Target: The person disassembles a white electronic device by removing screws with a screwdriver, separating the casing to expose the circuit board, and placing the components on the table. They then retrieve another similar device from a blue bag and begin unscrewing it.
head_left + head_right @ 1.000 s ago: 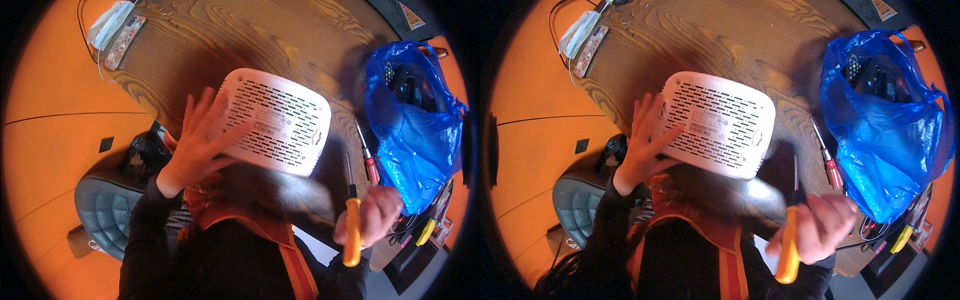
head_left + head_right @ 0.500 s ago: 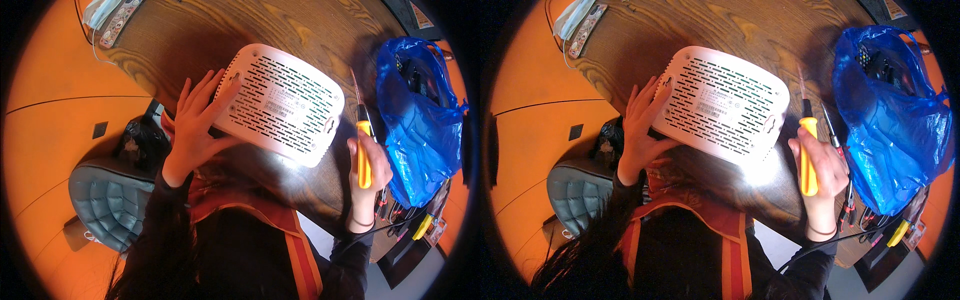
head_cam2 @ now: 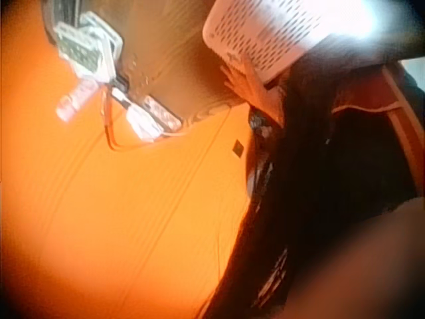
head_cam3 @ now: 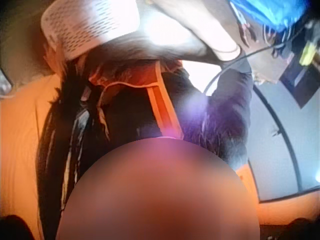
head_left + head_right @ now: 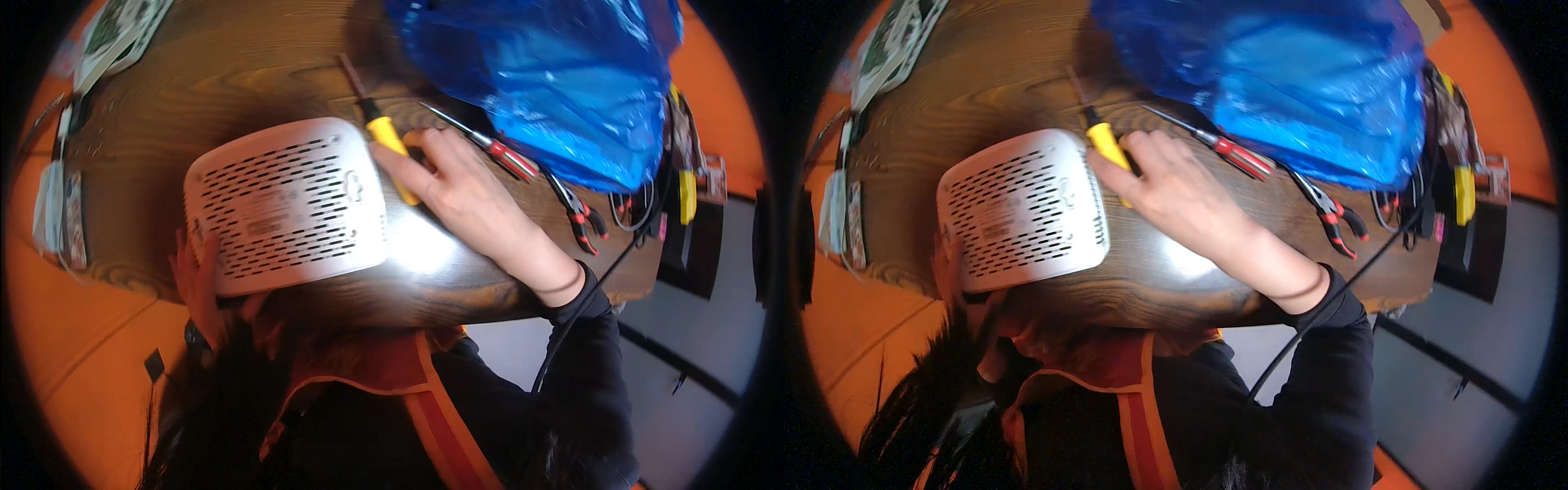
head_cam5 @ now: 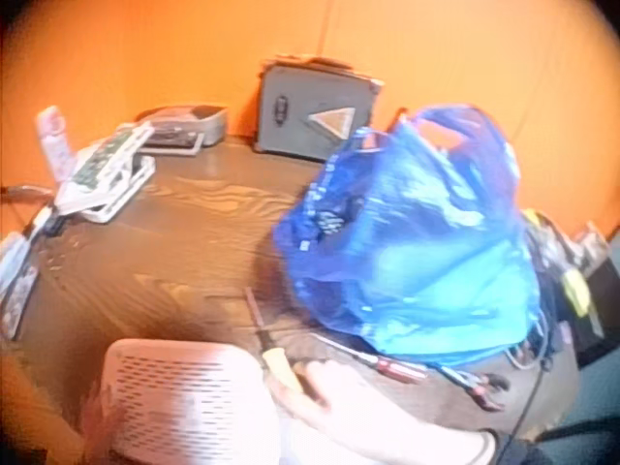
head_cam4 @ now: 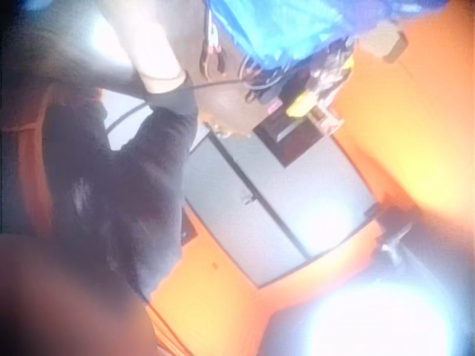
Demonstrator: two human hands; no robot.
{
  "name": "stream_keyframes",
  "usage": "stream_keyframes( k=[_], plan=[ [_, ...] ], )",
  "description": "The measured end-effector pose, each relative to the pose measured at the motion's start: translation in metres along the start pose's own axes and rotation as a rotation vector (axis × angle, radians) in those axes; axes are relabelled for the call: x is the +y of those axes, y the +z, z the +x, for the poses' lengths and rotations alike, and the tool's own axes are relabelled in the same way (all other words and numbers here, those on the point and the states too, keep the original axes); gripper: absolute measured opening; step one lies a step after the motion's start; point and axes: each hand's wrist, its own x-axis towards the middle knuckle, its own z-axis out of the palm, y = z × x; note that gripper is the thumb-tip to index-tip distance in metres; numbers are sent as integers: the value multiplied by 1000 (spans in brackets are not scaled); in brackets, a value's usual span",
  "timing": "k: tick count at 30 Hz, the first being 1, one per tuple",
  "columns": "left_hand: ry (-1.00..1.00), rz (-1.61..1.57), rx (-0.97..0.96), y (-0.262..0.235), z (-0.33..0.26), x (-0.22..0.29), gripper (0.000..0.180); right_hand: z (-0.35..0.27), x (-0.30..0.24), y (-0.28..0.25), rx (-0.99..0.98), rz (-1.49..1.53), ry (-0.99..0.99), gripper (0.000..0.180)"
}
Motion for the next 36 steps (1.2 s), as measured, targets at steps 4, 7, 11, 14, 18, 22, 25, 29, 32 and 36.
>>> stream_keyframes(
  k=[4, 7, 11, 14, 18, 22, 25, 29, 32, 36],
  plan=[
    [79, -92, 14, 4, 0, -6, 66, -28, -4, -20, 144, -112, 84, 42],
    [173, -83, -6, 1, 0, -9, 58, -46, -2, -29, 215, -322, 263, 37],
    [215, -147, -94, -18, 4, -17, 61, -55, 1, -19, 204, -413, 480, 36],
    [112, -222, -139, -40, 3, -14, 58, -56, 5, -14, 241, -367, 499, 39],
    [175, -218, -71, -36, -4, 0, 56, -55, 8, -13, 249, -329, 490, 32],
    [29, 79, 194, -10, -34, 25, 37, -59, 4, -16, 149, -235, 529, 30],
    [-143, -9, 428, 1, -63, 40, 24, -70, -6, -21, 208, 20, 743, 30],
    [-230, -232, 338, 7, -84, 51, 21, -75, -14, -22, 391, 110, 565, 34],
    [-376, -418, 82, 10, -83, 56, 20, -56, -19, -16, 218, 376, 483, 30],
    [-595, -694, -186, 8, -75, 57, 19, -18, -29, -3, -95, 678, 194, 34]
  ],
)
